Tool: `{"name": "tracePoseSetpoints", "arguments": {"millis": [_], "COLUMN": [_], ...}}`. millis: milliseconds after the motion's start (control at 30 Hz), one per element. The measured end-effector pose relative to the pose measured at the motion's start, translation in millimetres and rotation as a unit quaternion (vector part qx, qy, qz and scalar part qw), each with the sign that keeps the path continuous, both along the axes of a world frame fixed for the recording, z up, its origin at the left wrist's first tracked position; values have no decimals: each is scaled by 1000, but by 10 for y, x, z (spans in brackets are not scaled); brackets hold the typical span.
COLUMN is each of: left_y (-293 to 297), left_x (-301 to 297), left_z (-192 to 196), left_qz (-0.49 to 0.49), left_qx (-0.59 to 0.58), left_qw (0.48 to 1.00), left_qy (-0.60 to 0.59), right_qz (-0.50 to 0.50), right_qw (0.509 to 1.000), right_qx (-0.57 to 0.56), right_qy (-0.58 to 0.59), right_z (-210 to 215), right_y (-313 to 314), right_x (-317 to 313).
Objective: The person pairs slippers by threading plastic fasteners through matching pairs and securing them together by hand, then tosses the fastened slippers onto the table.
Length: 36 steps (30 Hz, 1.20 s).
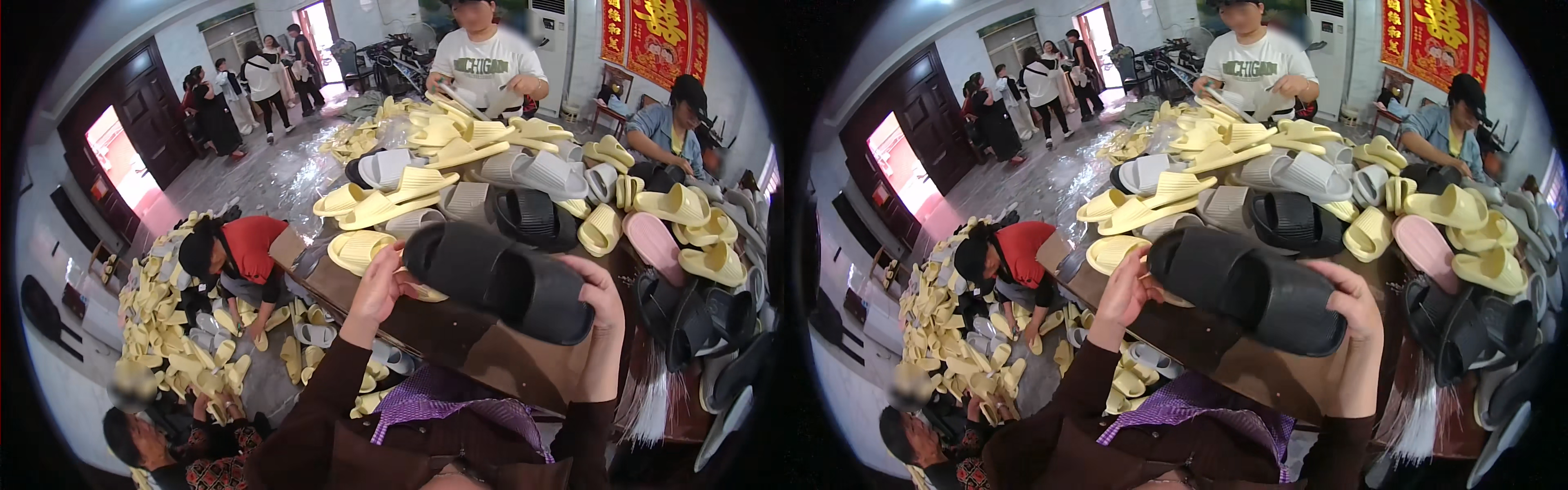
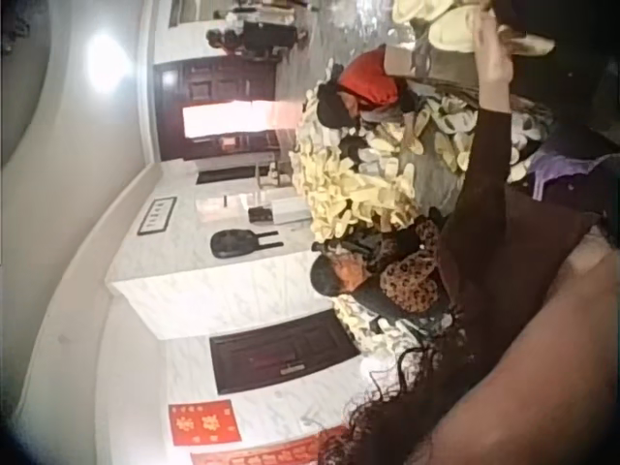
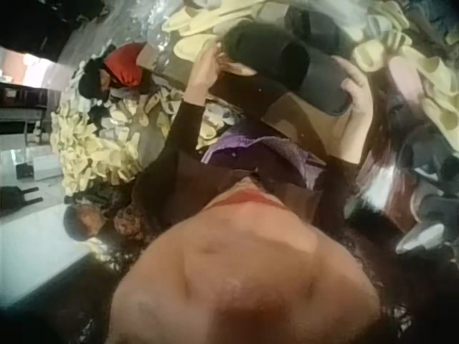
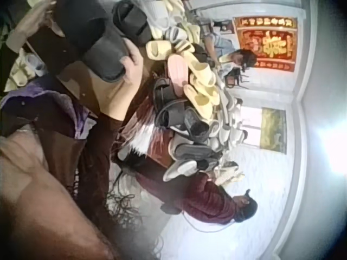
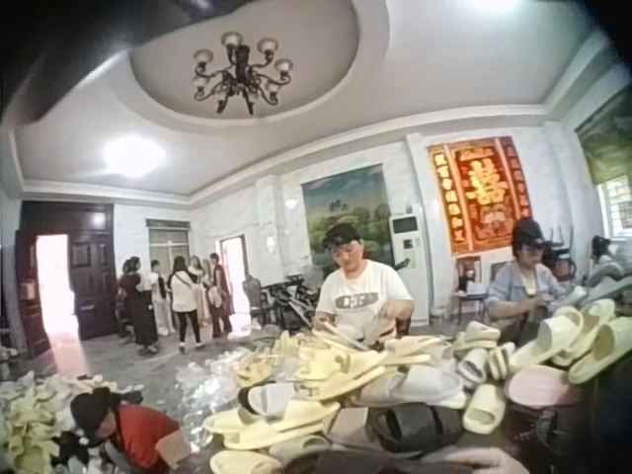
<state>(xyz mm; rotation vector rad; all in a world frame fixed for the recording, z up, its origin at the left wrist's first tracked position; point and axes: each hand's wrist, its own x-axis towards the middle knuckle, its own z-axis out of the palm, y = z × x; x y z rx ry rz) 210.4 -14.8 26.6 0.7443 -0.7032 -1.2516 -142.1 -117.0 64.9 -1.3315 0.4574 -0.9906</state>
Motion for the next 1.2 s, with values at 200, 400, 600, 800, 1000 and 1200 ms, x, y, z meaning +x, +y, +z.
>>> {"name": "tracePoseSetpoints", "arguments": {"millis": [200,400,600,800,1000,1200], "left_y": [186,451,594,627,653,861], "left_x": [-56,-233,-398,-730,-771,-982], "left_z": [-277,-408,-667,-821,-832,-850], "left_qz": [-113,-184,-153,-103,-52,-78], "left_qx": [40,56,131,159,160,194], "left_qw": [990,981,979,982,985,977], "left_qy": [-74,-31,38,12,-21,45], "right_qz": [77,-33,-131,-141,-225,-408], "right_qw": [994,970,944,951,935,880], "right_qx": [9,0,60,105,0,121], "right_qy": [74,242,295,256,275,212], "right_z": [-96,-674,-1181,-1382,-1526,-1383], "right_y": [-35,-408,-491,-915,-1278,-1199], "right_x": [-43,-144,-222,-137,-449,-790]}}
